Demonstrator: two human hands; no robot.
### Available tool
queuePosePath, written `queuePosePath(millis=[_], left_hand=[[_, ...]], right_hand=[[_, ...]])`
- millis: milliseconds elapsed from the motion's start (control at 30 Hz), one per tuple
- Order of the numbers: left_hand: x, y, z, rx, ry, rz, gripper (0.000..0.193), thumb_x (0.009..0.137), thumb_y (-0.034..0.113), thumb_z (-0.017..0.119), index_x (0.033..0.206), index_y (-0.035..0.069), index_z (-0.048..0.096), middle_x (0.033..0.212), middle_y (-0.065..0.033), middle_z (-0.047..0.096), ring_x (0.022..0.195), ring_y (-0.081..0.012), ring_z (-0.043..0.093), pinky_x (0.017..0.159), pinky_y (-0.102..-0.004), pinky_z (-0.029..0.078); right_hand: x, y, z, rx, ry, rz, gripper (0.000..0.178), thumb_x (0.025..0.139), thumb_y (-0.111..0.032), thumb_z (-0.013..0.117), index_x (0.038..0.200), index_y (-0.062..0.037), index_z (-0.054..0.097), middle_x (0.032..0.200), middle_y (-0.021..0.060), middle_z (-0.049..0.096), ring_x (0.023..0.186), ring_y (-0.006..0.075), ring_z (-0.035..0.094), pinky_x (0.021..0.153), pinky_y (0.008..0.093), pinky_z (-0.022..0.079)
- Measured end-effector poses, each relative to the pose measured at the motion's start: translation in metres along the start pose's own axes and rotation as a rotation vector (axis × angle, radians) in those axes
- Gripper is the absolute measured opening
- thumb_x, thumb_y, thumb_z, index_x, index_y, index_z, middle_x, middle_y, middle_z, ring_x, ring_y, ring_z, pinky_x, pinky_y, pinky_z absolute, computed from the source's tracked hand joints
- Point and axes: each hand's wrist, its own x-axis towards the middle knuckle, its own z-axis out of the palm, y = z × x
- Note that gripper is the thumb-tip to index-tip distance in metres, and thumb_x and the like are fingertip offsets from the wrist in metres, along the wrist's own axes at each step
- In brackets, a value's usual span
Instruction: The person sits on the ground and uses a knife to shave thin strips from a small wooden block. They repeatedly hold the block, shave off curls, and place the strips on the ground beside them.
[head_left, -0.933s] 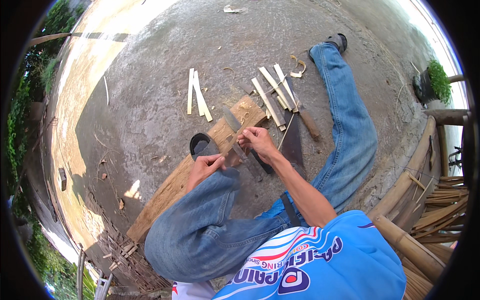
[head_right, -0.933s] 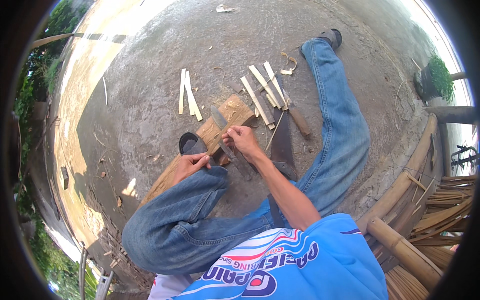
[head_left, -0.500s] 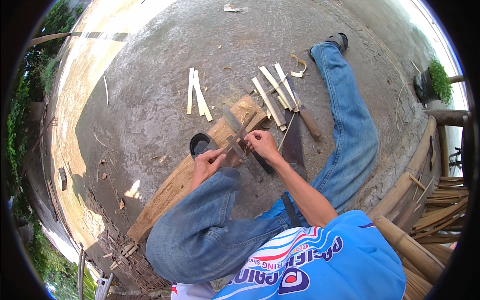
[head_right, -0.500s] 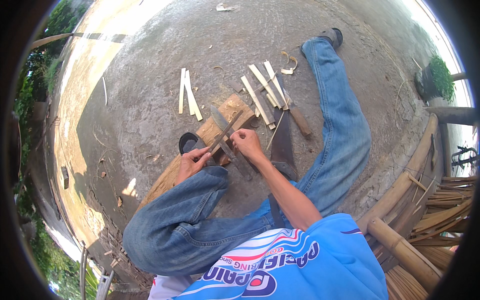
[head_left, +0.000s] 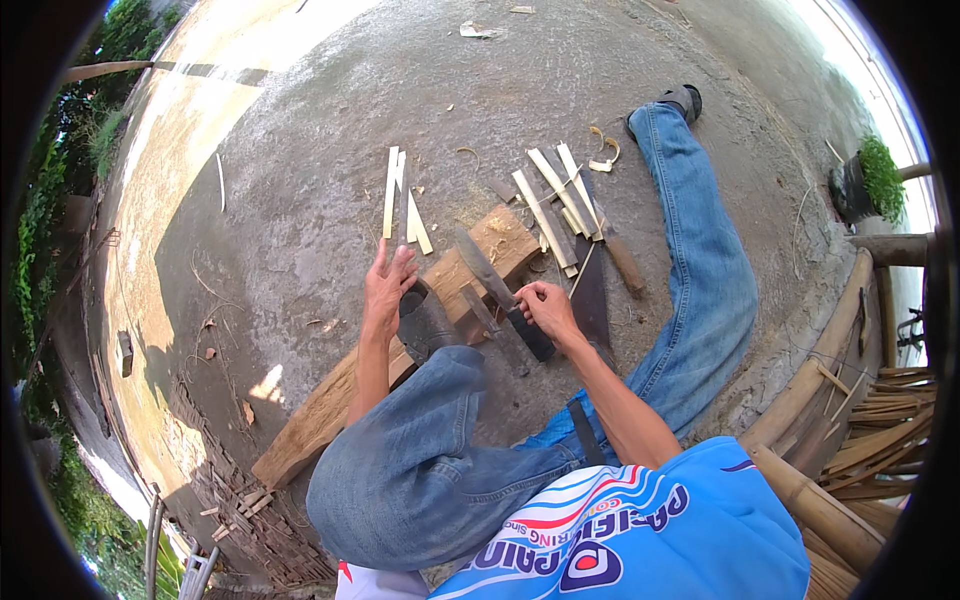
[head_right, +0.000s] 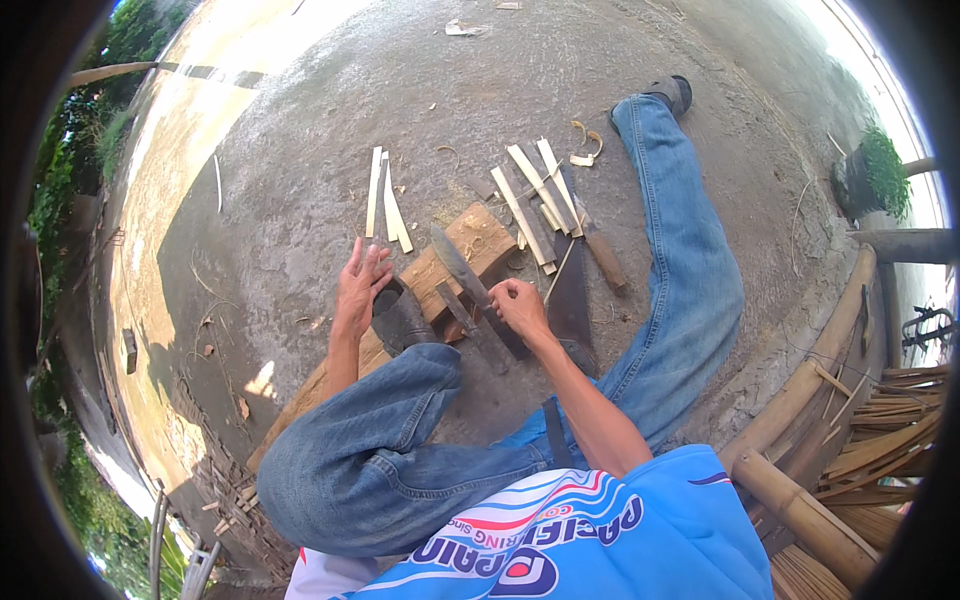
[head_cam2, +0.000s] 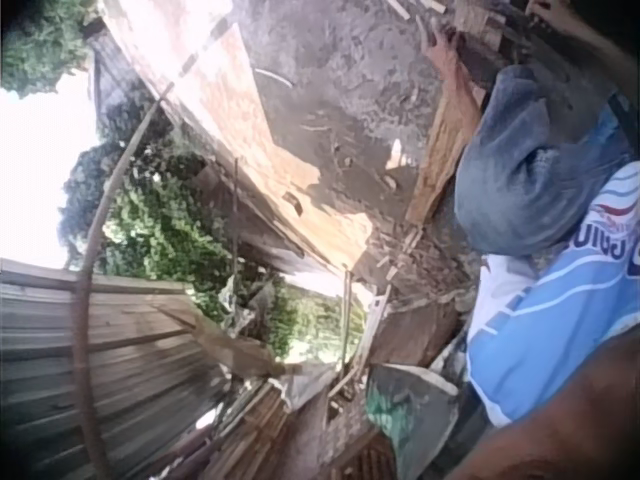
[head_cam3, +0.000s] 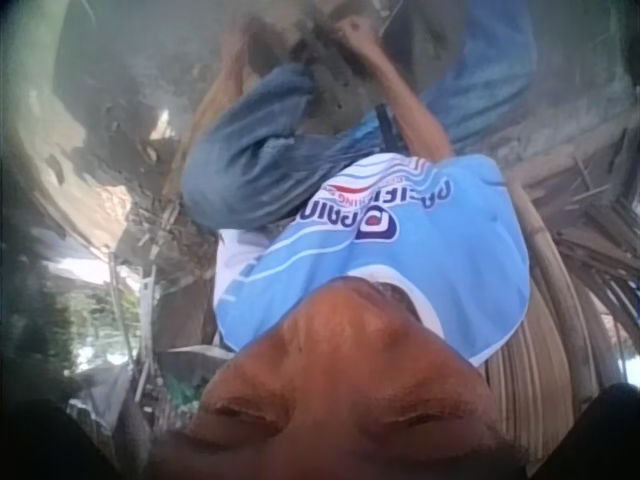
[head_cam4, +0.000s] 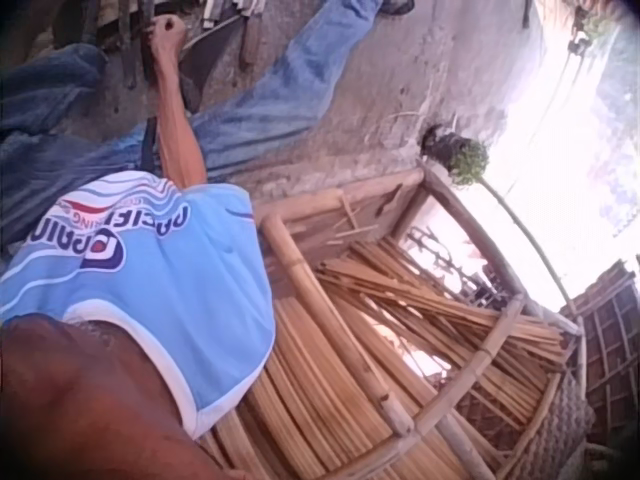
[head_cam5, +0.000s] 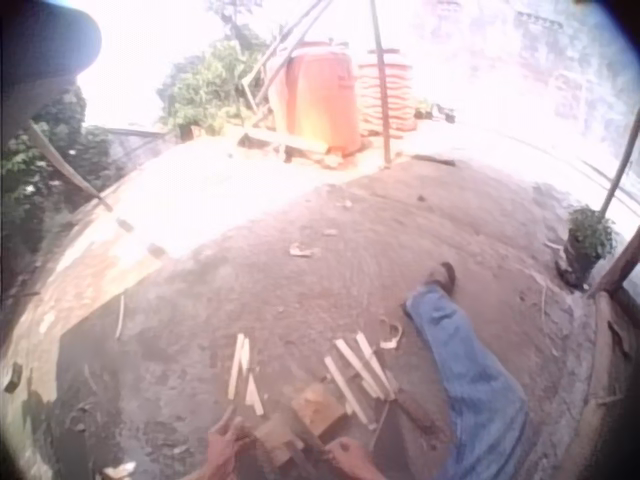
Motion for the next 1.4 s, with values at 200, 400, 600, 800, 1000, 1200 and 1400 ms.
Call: queuePosePath(millis=[200,400,600,800,1000,1200,1400], left_hand=[[0.012,-0.006,0.005,0.312,-0.004,0.139,0.079,0.105,0.038,0.064,0.162,-0.001,0.027,0.153,-0.0243,0.052,0.143,-0.0314,0.05,0.12,-0.0441,0.035],[-0.002,-0.078,-0.006,0.365,-0.123,0.108,0.044,0.105,0.026,0.065,0.139,-0.001,0.062,0.123,-0.0118,0.073,0.115,-0.017,0.068,0.103,-0.0304,0.05],[-0.003,-0.075,0.008,0.359,-0.142,0.202,0.034,0.104,0.018,0.066,0.133,-0.001,0.066,0.119,-0.0097,0.074,0.111,-0.0148,0.068,0.099,-0.0287,0.052],[-0.007,-0.083,-0.002,0.34,-0.136,0.211,0.034,0.104,0.018,0.065,0.132,-0.002,0.066,0.119,-0.0106,0.074,0.111,-0.0152,0.068,0.099,-0.0285,0.051],[-0.006,-0.079,0.001,0.31,-0.176,0.227,0.034,0.104,0.019,0.065,0.131,-0.003,0.067,0.119,-0.0105,0.074,0.112,-0.016,0.068,0.098,-0.0289,0.051],[-0.037,-0.03,-0.021,0.108,-0.18,-0.014,0.044,0.103,0.026,0.068,0.138,0.001,0.062,0.128,-0.0128,0.07,0.118,-0.0219,0.067,0.105,-0.0337,0.052],[-0.085,0.096,-0.064,0.387,-0.182,-0.001,0.054,0.102,0.03,0.07,0.146,0.003,0.056,0.139,-0.0142,0.064,0.124,-0.0227,0.065,0.109,-0.0354,0.049]], right_hand=[[0.015,0.003,-0.03,-0.409,0.403,-0.283,0.021,0.094,-0.022,0.067,0.101,-0.0027,0.07,0.093,0.0151,0.07,0.09,0.0373,0.07,0.081,0.0453,0.054],[0.054,0.007,-0.05,-0.725,0.478,-0.302,0.04,0.09,-0.025,0.078,0.119,-0.0066,0.058,0.116,0.0185,0.059,0.111,0.0411,0.063,0.089,0.0503,0.053],[0.072,0.018,-0.071,-0.706,0.467,-0.27,0.041,0.089,-0.031,0.079,0.118,-0.0076,0.062,0.111,0.0167,0.062,0.109,0.0385,0.064,0.087,0.0494,0.052],[0.071,-0.016,-0.081,-0.594,0.695,-0.347,0.037,0.091,-0.032,0.077,0.118,-0.0086,0.065,0.116,0.0159,0.061,0.109,0.0388,0.064,0.088,0.0511,0.052],[0.088,-0.021,-0.113,-0.766,0.576,-0.255,0.04,0.09,-0.026,0.077,0.12,-0.0042,0.063,0.118,0.0207,0.061,0.11,0.0391,0.063,0.091,0.0505,0.052],[0.091,-0.017,-0.119,-0.024,0.273,0.019,0.03,0.092,-0.028,0.079,0.107,-0.0045,0.07,0.088,0.0052,0.066,0.084,0.0185,0.065,0.075,0.0337,0.054],[0.077,0.003,-0.102,0.388,0.116,0.042,0.037,0.093,-0.025,0.08,0.118,-0.0025,0.065,0.093,0.0014,0.064,0.078,0.01,0.06,0.06,0.0285,0.051]])
